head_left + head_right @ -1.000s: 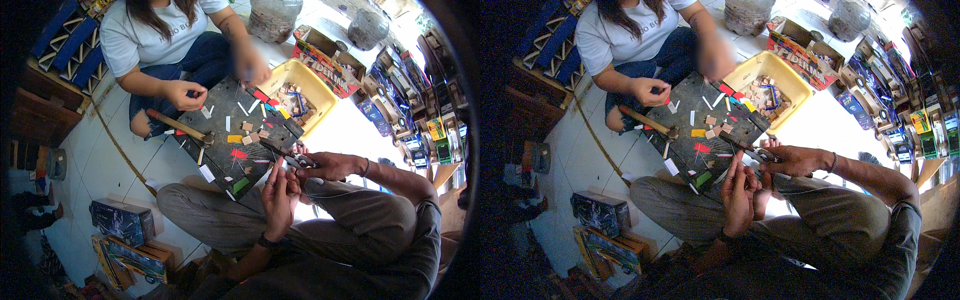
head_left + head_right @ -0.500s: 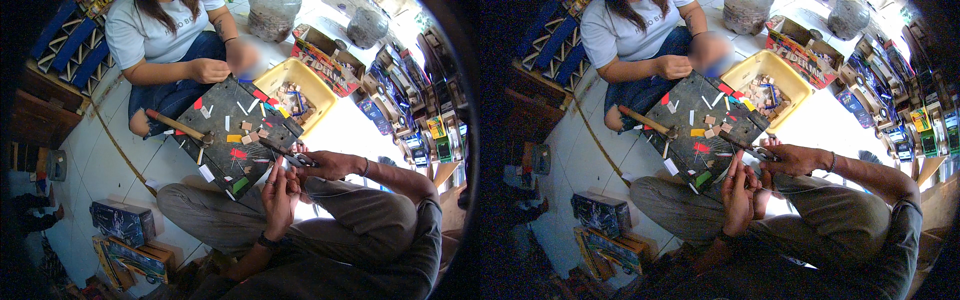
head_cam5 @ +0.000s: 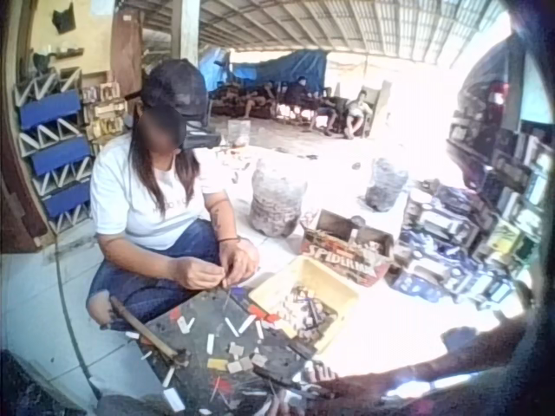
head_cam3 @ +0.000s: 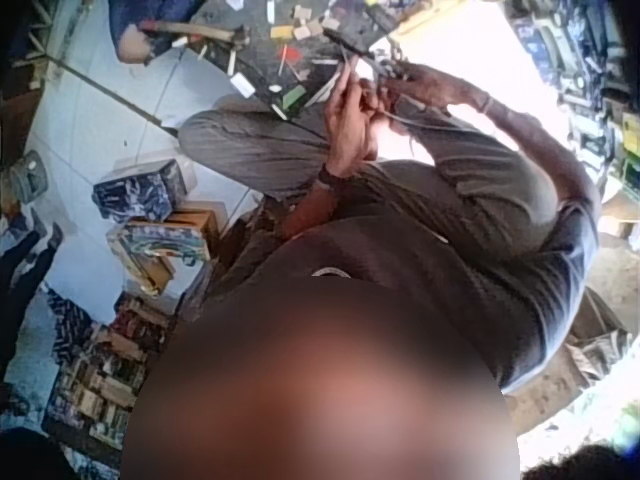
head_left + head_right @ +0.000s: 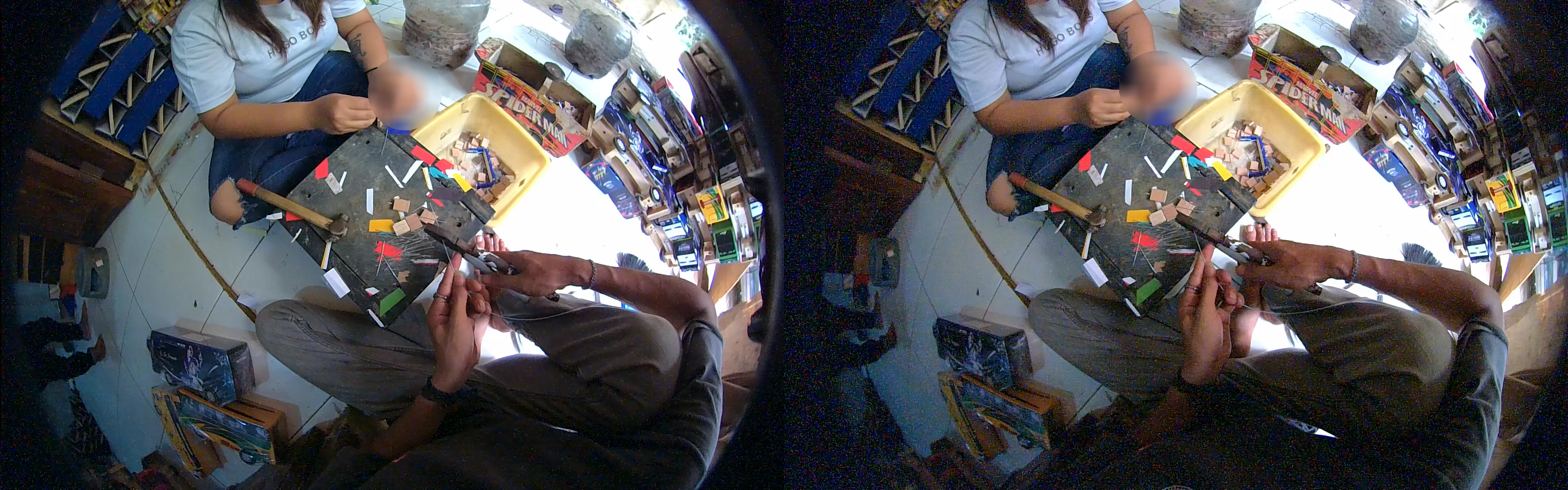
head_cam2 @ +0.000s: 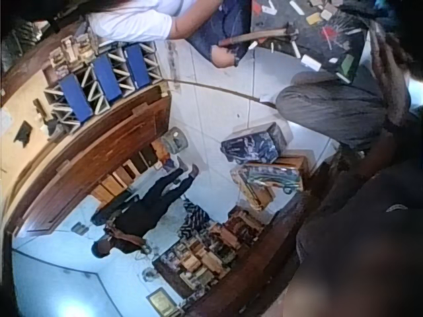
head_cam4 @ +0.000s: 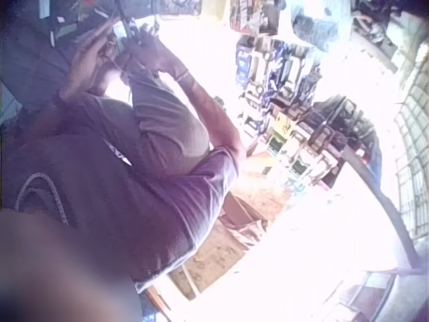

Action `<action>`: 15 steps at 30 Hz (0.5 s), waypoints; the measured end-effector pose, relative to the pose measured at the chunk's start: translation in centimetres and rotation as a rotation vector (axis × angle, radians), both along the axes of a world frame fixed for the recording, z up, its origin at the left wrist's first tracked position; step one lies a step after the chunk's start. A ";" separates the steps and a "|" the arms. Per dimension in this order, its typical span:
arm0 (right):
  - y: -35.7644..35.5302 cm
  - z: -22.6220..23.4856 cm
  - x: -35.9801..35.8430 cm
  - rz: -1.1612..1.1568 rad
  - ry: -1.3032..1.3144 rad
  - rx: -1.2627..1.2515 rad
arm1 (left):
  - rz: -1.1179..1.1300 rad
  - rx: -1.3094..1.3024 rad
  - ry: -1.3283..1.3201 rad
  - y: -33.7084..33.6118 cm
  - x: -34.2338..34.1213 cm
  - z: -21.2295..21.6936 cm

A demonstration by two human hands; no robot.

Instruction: The person sits on the floor and uses pliers to manipulate small wires and components on a work surface. They repeatedly cut, bend, and adjust the wires while a coworker hammers small wooden blocks nearby. The person occasionally pauses to reposition the components.

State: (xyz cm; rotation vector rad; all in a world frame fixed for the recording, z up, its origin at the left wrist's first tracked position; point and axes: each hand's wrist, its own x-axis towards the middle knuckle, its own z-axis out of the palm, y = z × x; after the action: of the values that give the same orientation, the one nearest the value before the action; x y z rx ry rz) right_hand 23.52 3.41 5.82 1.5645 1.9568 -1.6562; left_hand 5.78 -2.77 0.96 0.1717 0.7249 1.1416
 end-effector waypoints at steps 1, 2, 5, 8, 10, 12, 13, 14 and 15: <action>-0.1 -0.3 0.0 0.015 -0.029 0.029 | 0.009 -0.002 -0.018 0.0 0.0 0.0; -0.3 -0.5 -0.1 -0.015 0.002 0.040 | 0.026 0.003 -0.042 0.0 0.1 0.0; -0.4 -0.8 -0.3 -0.056 -0.009 0.046 | 0.039 -0.037 -0.055 0.0 0.2 -0.2; -0.1 -1.0 -0.5 -0.054 -0.048 -0.028 | 0.030 -0.072 -0.030 -0.1 0.3 -0.4; 0.2 -1.2 -0.5 -0.059 -0.104 -0.035 | 0.021 -0.072 -0.010 -0.1 0.4 -0.5; 0.5 -1.9 -0.8 0.006 -0.114 0.061 | 0.024 -0.074 -0.010 -0.2 0.4 -0.4; 0.6 -2.2 -0.9 0.062 -0.167 0.121 | 0.028 -0.078 -0.015 -0.2 0.4 -0.3; 0.6 -2.5 -0.8 0.052 -0.124 0.131 | 0.037 -0.089 -0.036 -0.1 0.4 -0.2; 0.6 -2.9 -0.8 0.064 -0.128 0.151 | 0.032 -0.092 -0.013 -0.1 0.4 -0.1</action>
State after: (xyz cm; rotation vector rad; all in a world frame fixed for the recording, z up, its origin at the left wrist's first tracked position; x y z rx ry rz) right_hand 22.71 4.01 2.96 1.5965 2.0833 -1.3778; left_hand 6.14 -2.88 0.83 0.0754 0.7691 1.1359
